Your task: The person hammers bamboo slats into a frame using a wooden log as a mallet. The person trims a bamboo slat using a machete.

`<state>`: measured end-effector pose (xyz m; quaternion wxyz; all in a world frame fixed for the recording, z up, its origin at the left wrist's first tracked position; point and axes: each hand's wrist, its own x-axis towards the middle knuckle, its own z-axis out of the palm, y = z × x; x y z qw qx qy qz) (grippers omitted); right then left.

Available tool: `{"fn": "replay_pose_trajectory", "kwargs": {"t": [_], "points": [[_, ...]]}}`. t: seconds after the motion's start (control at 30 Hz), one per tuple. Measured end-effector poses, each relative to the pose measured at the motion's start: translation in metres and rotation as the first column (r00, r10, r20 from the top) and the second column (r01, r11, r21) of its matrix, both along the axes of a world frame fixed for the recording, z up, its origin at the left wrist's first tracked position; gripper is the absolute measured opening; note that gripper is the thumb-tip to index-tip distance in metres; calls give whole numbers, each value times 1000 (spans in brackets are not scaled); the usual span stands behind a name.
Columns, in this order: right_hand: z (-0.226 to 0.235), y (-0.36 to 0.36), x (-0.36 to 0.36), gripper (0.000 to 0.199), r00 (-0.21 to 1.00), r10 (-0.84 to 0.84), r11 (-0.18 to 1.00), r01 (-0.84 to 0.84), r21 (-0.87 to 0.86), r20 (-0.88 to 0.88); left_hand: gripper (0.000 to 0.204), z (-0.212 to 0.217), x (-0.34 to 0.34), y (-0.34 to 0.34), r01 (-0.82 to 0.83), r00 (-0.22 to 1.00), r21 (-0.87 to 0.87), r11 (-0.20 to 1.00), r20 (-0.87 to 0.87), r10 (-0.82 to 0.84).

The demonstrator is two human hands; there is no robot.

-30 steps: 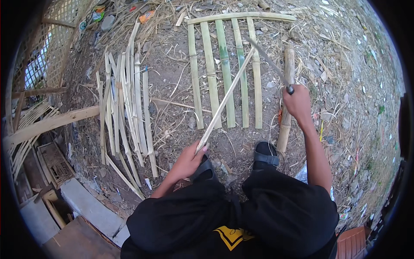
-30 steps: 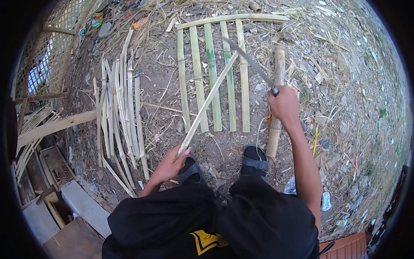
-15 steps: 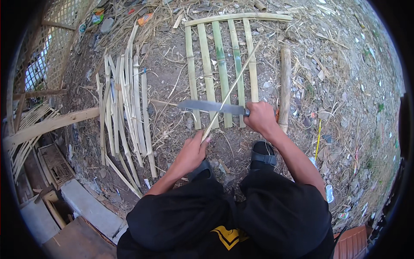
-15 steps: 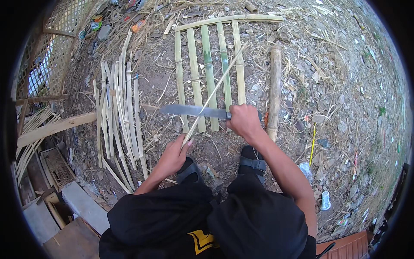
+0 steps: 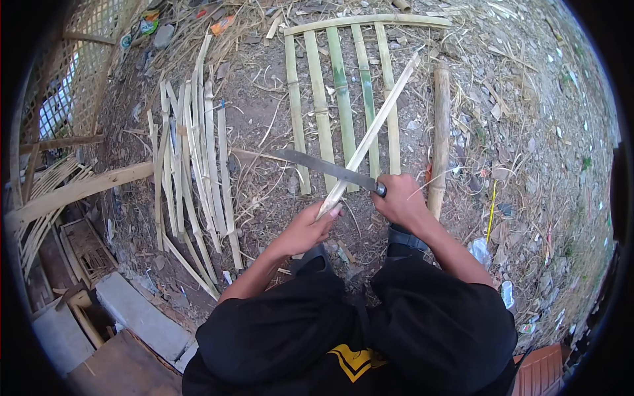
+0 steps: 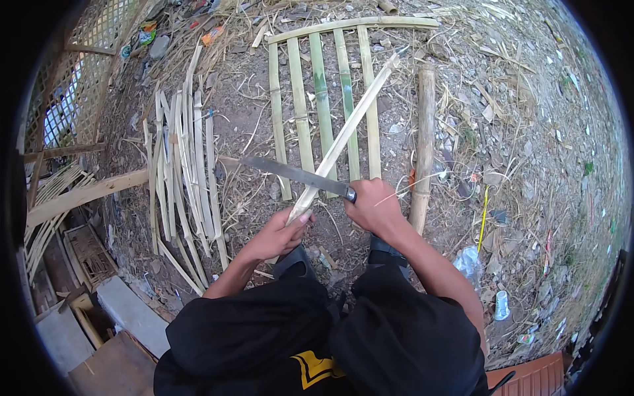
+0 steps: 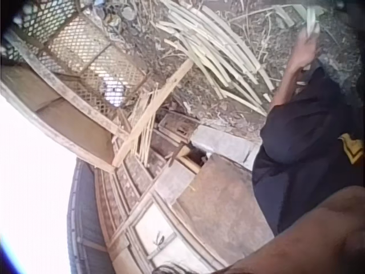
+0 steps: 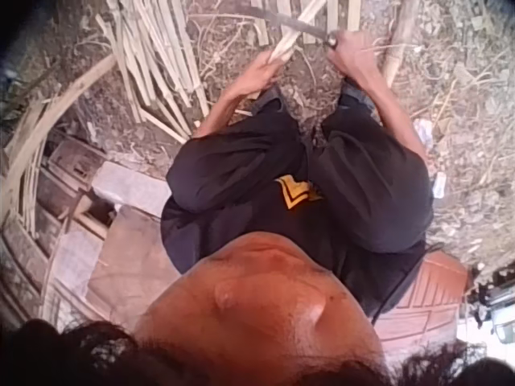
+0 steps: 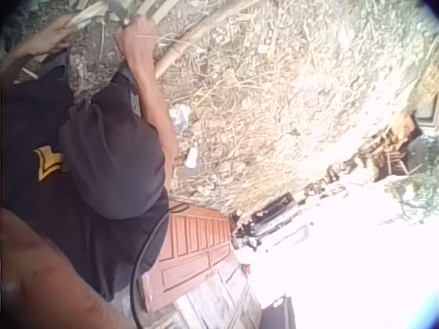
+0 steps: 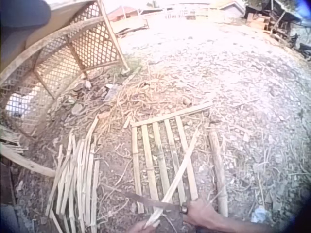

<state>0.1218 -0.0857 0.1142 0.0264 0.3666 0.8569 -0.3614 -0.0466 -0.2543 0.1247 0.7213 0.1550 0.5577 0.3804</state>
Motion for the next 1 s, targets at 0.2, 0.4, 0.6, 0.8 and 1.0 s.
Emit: {"fn": "replay_pose_trajectory", "kwargs": {"t": [0.2,0.4,0.6,0.8,1.0], "points": [[-11,4,-2,20,995,84,990,-91,109,61,25,7,8,10,-15,1000,4,1000,-8,15],[-29,43,16,18,988,-64,968,27,251,140,25,17,4,0,24,999,3,1000,-42,-24],[-13,178,118,31,692,-721,606,604,517,38,29,37,-6,-59,160,969,-86,983,205,-140],[15,74,42,28,927,-364,910,374,178,-89,28,23,-11,-37,28,986,-45,999,163,-20],[-2,27,2,17,997,-68,984,74,159,-43,26,21,-2,-23,73,997,15,997,23,-74]]}}
